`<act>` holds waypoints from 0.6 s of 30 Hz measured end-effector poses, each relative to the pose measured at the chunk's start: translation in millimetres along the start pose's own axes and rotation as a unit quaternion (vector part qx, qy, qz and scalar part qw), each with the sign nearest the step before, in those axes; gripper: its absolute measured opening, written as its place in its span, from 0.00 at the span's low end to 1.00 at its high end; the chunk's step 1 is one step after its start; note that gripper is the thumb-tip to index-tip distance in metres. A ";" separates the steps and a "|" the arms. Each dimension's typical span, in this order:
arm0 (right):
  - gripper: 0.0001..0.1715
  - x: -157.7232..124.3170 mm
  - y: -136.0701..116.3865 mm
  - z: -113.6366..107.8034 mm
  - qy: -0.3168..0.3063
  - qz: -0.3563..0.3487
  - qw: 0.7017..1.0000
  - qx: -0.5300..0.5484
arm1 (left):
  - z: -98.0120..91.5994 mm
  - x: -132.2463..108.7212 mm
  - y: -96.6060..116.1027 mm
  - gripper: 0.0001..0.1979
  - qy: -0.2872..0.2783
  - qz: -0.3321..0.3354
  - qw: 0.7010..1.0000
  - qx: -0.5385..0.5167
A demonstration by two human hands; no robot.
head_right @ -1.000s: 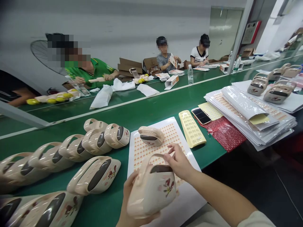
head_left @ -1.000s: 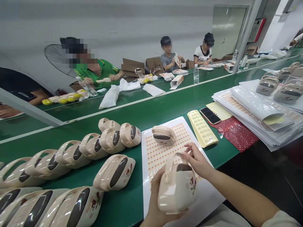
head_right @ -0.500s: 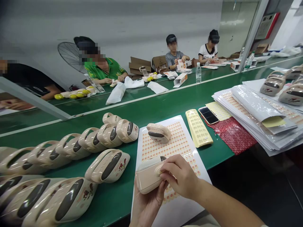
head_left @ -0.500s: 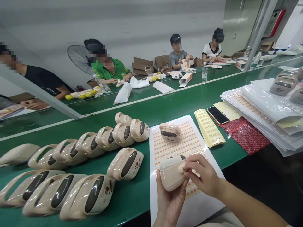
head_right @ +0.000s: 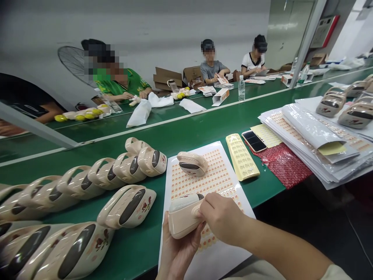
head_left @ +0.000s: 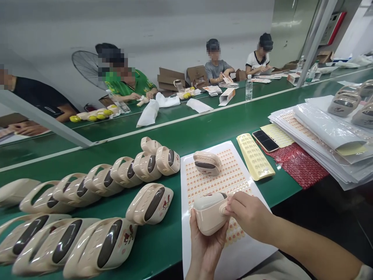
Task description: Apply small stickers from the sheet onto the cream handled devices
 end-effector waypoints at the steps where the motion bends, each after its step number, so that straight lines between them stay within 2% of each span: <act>1: 0.18 -0.2 1.5 1.2 0.001 0.006 1.000 -0.004 | -1.6 0.4 1.4 0.25 0.003 0.004 1.000 -0.002; 4: 0.16 -0.1 17.3 7.3 -0.033 0.057 0.996 0.054 | -13.3 1.2 8.4 0.23 0.025 0.036 0.999 0.007; 6: 0.09 -2.4 43.1 8.9 -0.064 0.122 0.984 0.115 | -28.1 0.6 15.3 0.20 0.057 0.075 0.995 0.036; 7: 0.06 -5.0 64.3 4.2 -0.055 0.170 0.977 0.113 | -36.9 -0.3 18.9 0.19 0.077 0.098 0.990 0.059; 9: 0.07 -16.2 116.9 -20.0 0.019 0.279 0.960 0.029 | -55.2 -3.1 25.7 0.20 0.120 0.143 0.975 0.118; 10: 0.07 -25.9 142.0 -37.8 0.070 0.330 0.941 -0.037 | -63.2 -4.8 28.4 0.22 0.138 0.164 0.965 0.150; 12: 0.06 -44.1 175.7 -61.6 0.124 0.384 0.908 -0.111 | -75.2 -8.0 31.1 0.26 0.168 0.196 0.944 0.204; 15: 0.05 -59.9 199.2 -70.6 0.134 0.412 0.892 -0.125 | -85.3 -11.9 28.4 0.28 0.213 0.212 0.926 0.229; 18: 0.09 -64.9 204.7 -67.5 0.136 0.438 0.882 -0.103 | -88.1 -14.1 22.0 0.29 0.249 0.198 0.920 0.230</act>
Point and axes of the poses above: each hand's wrist, its own x-axis towards the middle knuckle, its own z-axis out of the palm, y = z × x, the point moved 9 cm from there along x, towards the middle knuckle, and after that the axes turned 12 degrees about y, right-handed, at the moved point
